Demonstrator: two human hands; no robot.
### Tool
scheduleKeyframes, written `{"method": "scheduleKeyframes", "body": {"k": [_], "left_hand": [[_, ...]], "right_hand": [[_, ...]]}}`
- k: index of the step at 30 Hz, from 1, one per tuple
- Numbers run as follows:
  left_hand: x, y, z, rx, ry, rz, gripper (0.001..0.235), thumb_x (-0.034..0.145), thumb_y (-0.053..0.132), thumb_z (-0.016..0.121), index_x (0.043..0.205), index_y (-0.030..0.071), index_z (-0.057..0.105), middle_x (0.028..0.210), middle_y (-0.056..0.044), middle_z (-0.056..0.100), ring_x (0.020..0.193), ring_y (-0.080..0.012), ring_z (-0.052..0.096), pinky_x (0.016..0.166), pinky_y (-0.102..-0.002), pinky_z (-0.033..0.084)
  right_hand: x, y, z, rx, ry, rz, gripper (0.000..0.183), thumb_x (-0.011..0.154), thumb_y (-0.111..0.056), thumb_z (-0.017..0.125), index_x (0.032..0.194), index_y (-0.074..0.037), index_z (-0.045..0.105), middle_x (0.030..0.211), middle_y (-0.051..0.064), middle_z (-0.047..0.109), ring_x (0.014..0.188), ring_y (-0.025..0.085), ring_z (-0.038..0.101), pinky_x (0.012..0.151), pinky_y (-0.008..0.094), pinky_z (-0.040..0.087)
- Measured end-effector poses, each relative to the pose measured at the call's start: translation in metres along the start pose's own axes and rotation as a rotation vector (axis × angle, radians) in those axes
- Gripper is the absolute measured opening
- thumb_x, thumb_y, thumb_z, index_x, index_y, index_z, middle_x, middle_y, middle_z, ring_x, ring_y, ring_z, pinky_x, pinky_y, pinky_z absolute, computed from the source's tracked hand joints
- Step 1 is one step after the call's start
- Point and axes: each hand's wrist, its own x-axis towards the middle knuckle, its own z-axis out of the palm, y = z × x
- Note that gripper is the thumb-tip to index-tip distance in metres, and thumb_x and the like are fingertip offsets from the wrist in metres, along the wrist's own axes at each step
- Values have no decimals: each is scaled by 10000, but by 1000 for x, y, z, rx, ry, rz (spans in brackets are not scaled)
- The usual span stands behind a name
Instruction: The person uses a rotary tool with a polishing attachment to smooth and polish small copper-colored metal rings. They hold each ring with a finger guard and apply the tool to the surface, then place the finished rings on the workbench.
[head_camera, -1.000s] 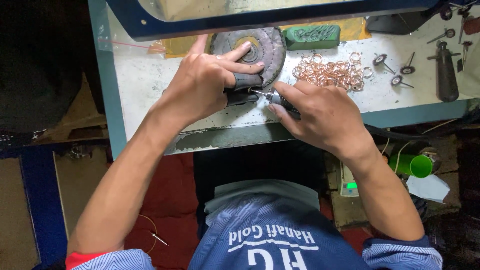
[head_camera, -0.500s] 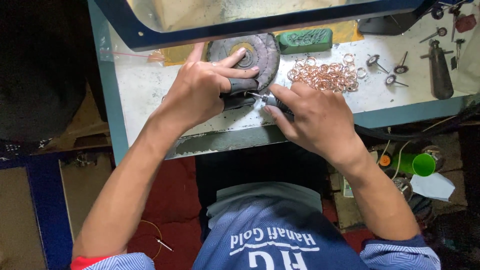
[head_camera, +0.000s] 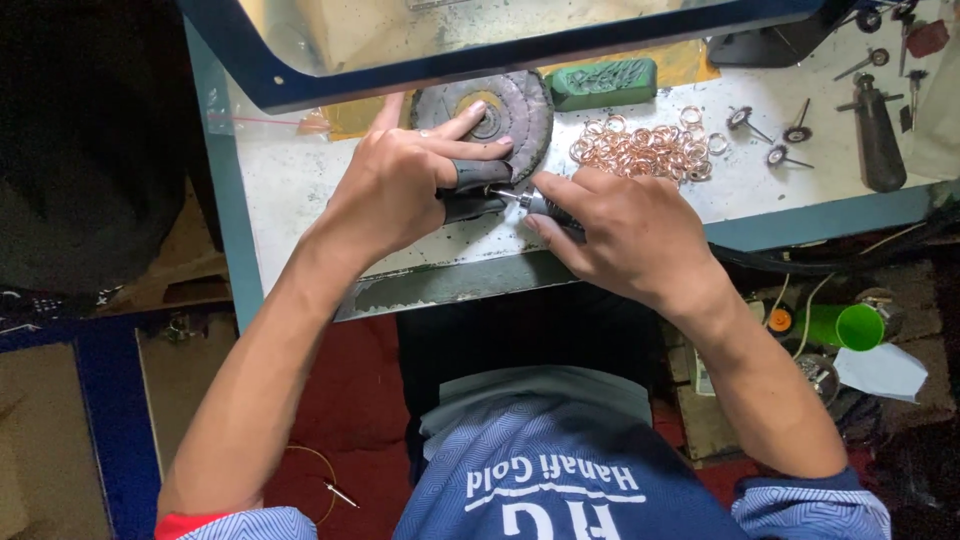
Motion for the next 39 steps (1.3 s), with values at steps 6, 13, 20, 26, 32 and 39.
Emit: {"method": "scheduleKeyframes", "body": {"k": [6,13,20,26,32,39], "left_hand": [[1,-1,0,9,-1,24,463,563,-312,558,550,126,706,1248,-61,738,1346,-364,565,1130,-788,217],[2,0,0,12,-3,6,484,603,-310,590,677,132,775,1246,-39,731,1331,-346,581,1128,-789,217],[3,1,-1,-3,-17,-1,484,643,-283,667,865,123,806,1259,-41,718,1333,-352,574,1128,-799,190],[1,-1,1,-5,-3,7,493,666,-268,685,924,130,818,1265,-36,714,1330,-345,577,1113,-817,193],[1,-2,2,5,-3,15,453,703,-234,726,957,130,817,1268,-36,713,1333,-345,575,1120,-809,186],[2,0,-1,-1,4,18,488,717,-222,738,1011,159,824,1264,-21,713,1329,-328,576,1101,-821,195]], "right_hand": [[2,-3,-5,-29,-78,17,415,1074,-521,487,1310,-189,566,768,89,637,492,275,683,440,404,593],[0,-4,-1,-12,-12,41,490,1058,-553,505,1341,-164,599,751,77,642,437,231,642,403,384,567],[2,1,-3,39,-82,9,478,1063,-532,479,1366,-171,558,760,76,629,446,230,632,413,377,579],[1,-2,-3,5,-58,4,435,1068,-519,522,1299,-155,578,708,62,607,427,207,616,385,355,561],[-1,-3,0,-12,-43,24,437,1074,-542,509,1275,-159,574,657,28,568,403,153,558,358,303,528],[-1,2,3,-8,10,-63,453,1052,-480,552,1333,-125,574,743,72,647,461,253,649,365,393,558]]}}
